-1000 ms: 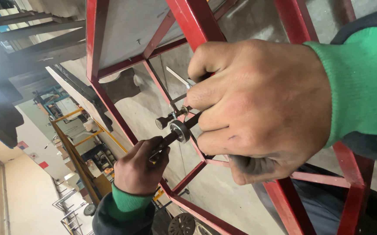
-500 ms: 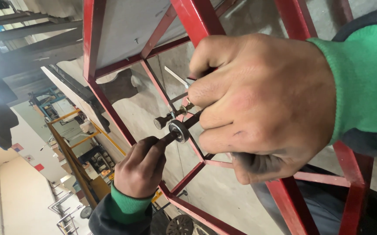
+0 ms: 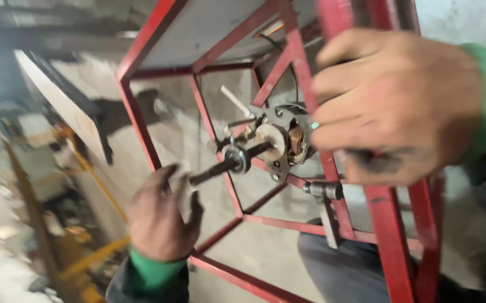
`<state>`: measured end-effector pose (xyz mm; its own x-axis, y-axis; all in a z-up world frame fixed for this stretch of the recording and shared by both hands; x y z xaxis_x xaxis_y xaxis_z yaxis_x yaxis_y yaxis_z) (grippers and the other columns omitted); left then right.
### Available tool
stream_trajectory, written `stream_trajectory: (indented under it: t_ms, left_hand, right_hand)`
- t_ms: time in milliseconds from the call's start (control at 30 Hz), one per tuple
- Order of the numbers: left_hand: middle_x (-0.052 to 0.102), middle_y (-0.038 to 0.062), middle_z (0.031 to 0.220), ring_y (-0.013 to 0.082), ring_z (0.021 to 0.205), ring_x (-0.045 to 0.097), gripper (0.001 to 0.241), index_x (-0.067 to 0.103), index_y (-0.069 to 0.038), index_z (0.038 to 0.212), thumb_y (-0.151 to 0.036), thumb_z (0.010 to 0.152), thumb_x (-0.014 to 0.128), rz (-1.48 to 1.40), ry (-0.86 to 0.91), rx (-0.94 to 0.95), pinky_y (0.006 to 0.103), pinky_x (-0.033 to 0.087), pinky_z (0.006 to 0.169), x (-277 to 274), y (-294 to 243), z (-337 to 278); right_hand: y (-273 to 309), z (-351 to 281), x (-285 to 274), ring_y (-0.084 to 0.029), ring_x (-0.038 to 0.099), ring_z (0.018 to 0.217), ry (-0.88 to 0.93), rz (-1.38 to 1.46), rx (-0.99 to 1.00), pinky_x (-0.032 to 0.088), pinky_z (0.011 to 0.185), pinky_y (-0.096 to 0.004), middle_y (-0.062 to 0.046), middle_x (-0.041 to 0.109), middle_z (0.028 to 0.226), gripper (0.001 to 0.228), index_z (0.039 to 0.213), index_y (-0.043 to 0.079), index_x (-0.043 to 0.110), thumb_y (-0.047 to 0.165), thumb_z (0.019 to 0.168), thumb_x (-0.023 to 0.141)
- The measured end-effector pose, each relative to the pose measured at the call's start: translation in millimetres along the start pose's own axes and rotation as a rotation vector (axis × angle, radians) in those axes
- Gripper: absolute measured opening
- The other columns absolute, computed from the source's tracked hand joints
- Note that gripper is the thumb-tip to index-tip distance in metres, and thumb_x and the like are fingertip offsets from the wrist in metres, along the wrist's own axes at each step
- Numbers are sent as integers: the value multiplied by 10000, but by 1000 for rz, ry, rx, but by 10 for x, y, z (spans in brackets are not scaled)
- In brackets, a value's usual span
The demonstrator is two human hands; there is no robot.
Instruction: The person assembles a mechanical component on a red metal frame stand, seating a bearing onto a shaft by hand and pressing parts together. They use a hammer to tap the assembly, pick up a socket wrench from the frame, and reposition the housing while fitting the parts.
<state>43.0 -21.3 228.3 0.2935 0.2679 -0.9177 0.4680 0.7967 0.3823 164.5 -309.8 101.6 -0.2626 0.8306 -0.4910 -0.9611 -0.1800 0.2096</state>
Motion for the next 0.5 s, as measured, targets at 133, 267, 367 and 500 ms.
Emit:
stream_trajectory:
  t_ms: [133,267,367,500]
  left_hand:
    - [682,197,1164,353,1006,687,455,631,3,1214,-94,783,740,-213,-152,-522,430,547,871,238,-363,-2318]
    - [712,188,1118,324,973,703,473,627,4,1241,-124,800,737,-543,-348,-1181,418,555,865,2452,-1784,-4482]
    - [734,181,1083,303,947,715,487,625,5,1262,-147,812,734,-846,-487,-1625,409,561,861,2920,-2988,-3978]
    - [662,218,1212,426,1136,577,609,638,-26,1228,-293,713,825,-564,-253,-1328,522,441,972,1675,-2510,-2266]
  right_hand:
    - [33,60,10,-245,622,807,433,-151,285,451,982,-480,-17,656,758,230,911,160,699,322,748,697]
    - [-103,705,92,-233,665,851,849,-265,472,525,901,-407,-38,717,919,556,1223,194,689,441,731,762]
    - [-117,1429,375,-277,687,938,815,-124,362,551,863,-404,-98,724,1044,597,1297,117,662,379,771,763]
    - [-149,2179,1008,-336,698,1008,728,237,133,557,837,-405,-172,702,1139,535,1268,1,632,184,774,725]
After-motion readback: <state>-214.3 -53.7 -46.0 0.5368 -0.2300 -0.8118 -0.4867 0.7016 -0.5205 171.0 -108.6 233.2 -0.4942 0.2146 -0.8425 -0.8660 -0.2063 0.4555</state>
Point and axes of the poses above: each hand's wrist, its own z-axis towards the middle knuckle, its own x-axis out of the palm, y = z × x, the point moved 2 cm from there along z, towards the middle knuckle
